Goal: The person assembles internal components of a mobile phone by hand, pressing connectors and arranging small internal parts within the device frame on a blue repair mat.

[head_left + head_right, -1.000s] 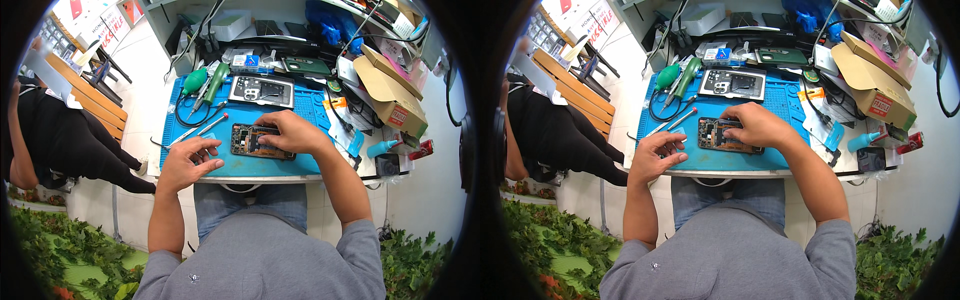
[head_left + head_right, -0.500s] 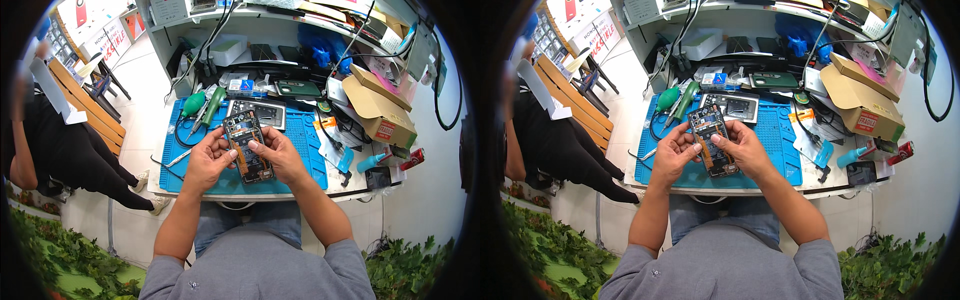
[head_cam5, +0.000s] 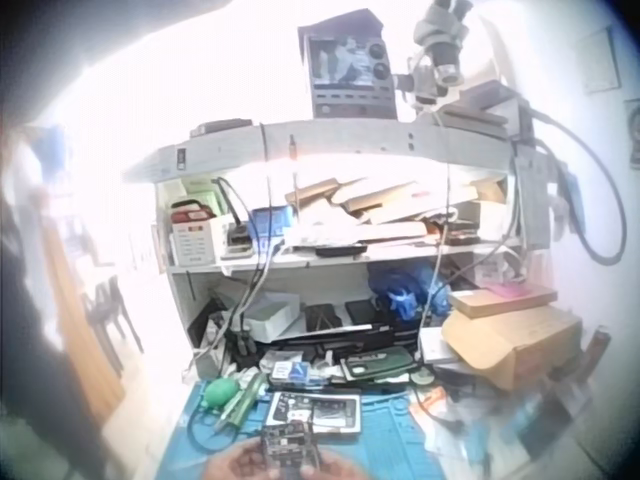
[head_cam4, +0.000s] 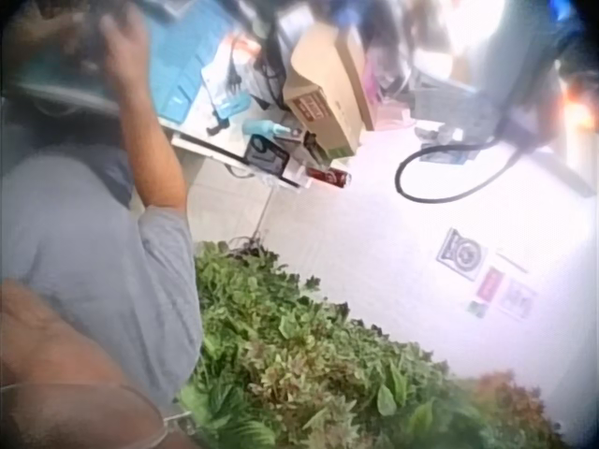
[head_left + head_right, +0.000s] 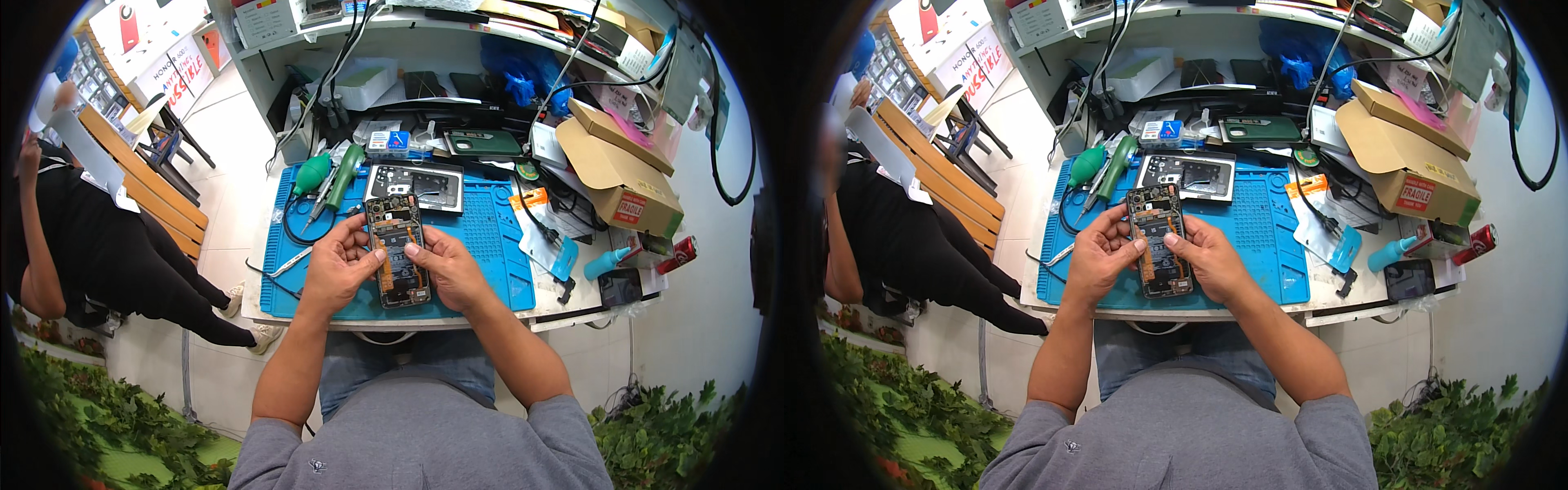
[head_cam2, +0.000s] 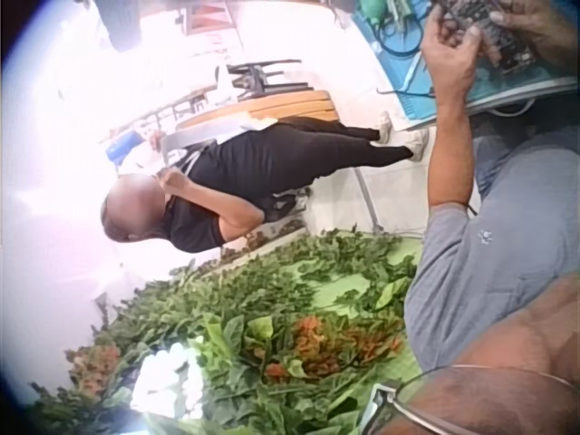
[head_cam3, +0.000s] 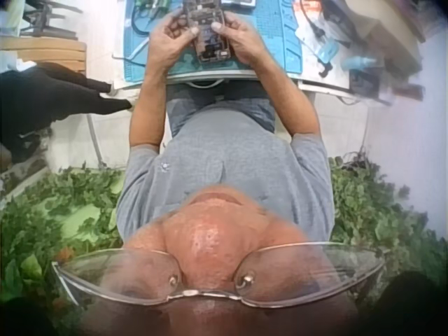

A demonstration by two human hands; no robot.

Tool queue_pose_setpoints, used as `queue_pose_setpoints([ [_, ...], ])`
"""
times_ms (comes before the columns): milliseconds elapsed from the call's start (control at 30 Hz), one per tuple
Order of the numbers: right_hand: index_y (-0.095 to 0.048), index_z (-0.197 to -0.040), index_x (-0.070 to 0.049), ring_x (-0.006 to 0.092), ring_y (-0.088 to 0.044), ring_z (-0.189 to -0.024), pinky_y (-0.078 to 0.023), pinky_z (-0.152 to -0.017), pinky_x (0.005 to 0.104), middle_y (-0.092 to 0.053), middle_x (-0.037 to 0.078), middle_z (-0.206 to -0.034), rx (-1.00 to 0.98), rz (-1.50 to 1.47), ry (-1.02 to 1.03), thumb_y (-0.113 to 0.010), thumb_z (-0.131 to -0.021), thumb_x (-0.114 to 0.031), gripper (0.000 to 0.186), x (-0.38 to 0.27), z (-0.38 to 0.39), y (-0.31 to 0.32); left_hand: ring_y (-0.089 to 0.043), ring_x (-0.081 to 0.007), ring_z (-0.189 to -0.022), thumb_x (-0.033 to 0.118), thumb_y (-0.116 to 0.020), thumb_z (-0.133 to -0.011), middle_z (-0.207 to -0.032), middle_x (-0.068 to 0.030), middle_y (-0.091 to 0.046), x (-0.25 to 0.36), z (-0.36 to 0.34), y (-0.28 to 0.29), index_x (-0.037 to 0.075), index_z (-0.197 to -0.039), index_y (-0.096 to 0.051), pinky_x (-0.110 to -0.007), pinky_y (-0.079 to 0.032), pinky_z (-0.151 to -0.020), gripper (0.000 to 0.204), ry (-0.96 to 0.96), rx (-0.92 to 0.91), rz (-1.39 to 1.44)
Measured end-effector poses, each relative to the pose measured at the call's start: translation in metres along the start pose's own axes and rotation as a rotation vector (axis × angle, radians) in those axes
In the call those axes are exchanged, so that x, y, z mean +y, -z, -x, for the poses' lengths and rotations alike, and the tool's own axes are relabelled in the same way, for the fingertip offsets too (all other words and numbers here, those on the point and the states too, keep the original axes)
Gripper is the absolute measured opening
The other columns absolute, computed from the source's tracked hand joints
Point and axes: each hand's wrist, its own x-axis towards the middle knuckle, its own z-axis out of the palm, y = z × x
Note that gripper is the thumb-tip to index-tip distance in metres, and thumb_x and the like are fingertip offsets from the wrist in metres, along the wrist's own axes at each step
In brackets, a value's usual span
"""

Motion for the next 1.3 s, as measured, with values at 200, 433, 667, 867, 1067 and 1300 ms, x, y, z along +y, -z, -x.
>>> queue_pose_setpoints([
  [200, -0.062, -0.148, 0.005, 0.0164, -0.072, -0.122, -0.058, -0.11, 0.0361, -0.074, 0.011, -0.138, -0.003, -0.016, 0.036, -0.067, -0.115, -0.014, 0.039, 0.008, 0.001, 0.002, -0.077, -0.0125, -0.098, 0.0, -0.081, -0.1, -0.121, -0.0164, -0.078, -0.002, 0.0, -0.003, -0.013, -0.157, -0.051, -0.027, -0.065, -0.078, 0.066, 0.011, -0.008, 0.015],
  [433, -0.062, -0.147, 0.004, 0.0162, -0.074, -0.118, -0.061, -0.104, 0.0359, -0.074, 0.012, -0.136, -0.002, -0.048, -0.027, -0.063, -0.112, -0.009, 0.037, -0.002, 0.003, -0.001, -0.078, -0.0126, -0.097, 0.003, -0.079, -0.102, -0.119, -0.0145, -0.079, -0.002, -0.001, 0.005, -0.012, -0.154, -0.053, -0.027, -0.065, -0.075, 0.06, 0.08, -0.048, 0.019],
  [667, -0.062, -0.147, 0.002, 0.016, -0.077, -0.113, -0.068, -0.093, 0.0349, -0.075, 0.01, -0.132, 0.017, -0.042, -0.106, -0.059, -0.108, -0.003, 0.039, 0.001, 0.005, 0.004, -0.077, -0.0091, -0.085, 0.006, -0.078, -0.104, -0.11, -0.0106, -0.08, -0.006, -0.001, 0.004, -0.01, -0.151, -0.058, -0.023, -0.06, -0.064, 0.054, 0.081, -0.029, -0.022],
  [867, -0.064, -0.143, 0.001, 0.0148, -0.079, -0.102, -0.068, -0.088, 0.034, -0.078, 0.01, -0.122, 0.039, -0.033, -0.149, -0.06, -0.113, -0.008, 0.032, -0.002, 0.005, -0.001, -0.073, -0.0065, -0.076, 0.009, -0.078, -0.104, -0.101, -0.0076, -0.08, -0.008, -0.004, 0.004, -0.009, -0.148, -0.061, -0.022, -0.056, -0.058, 0.05, 0.104, 0.002, -0.041],
  [1067, -0.067, -0.136, 0.002, 0.0146, -0.079, -0.099, -0.068, -0.087, 0.0339, -0.079, 0.011, -0.118, 0.062, -0.054, -0.115, -0.063, -0.118, -0.023, 0.031, -0.001, 0.003, -0.002, -0.069, -0.005, -0.071, 0.012, -0.076, -0.107, -0.098, -0.0068, -0.08, -0.009, -0.004, -0.002, -0.008, -0.141, -0.067, -0.022, -0.054, -0.056, 0.04, 0.11, 0.031, -0.027],
  [1300, -0.068, -0.134, 0.003, 0.015, -0.079, -0.098, -0.067, -0.087, 0.0334, -0.08, 0.011, -0.118, 0.067, -0.057, -0.057, -0.063, -0.118, -0.02, 0.029, 0.008, 0.001, 0.002, -0.067, -0.0042, -0.068, 0.014, -0.075, -0.107, -0.092, -0.0052, -0.079, -0.009, -0.003, -0.006, -0.006, -0.129, -0.072, -0.022, -0.052, -0.054, 0.03, 0.064, 0.051, -0.038],
])
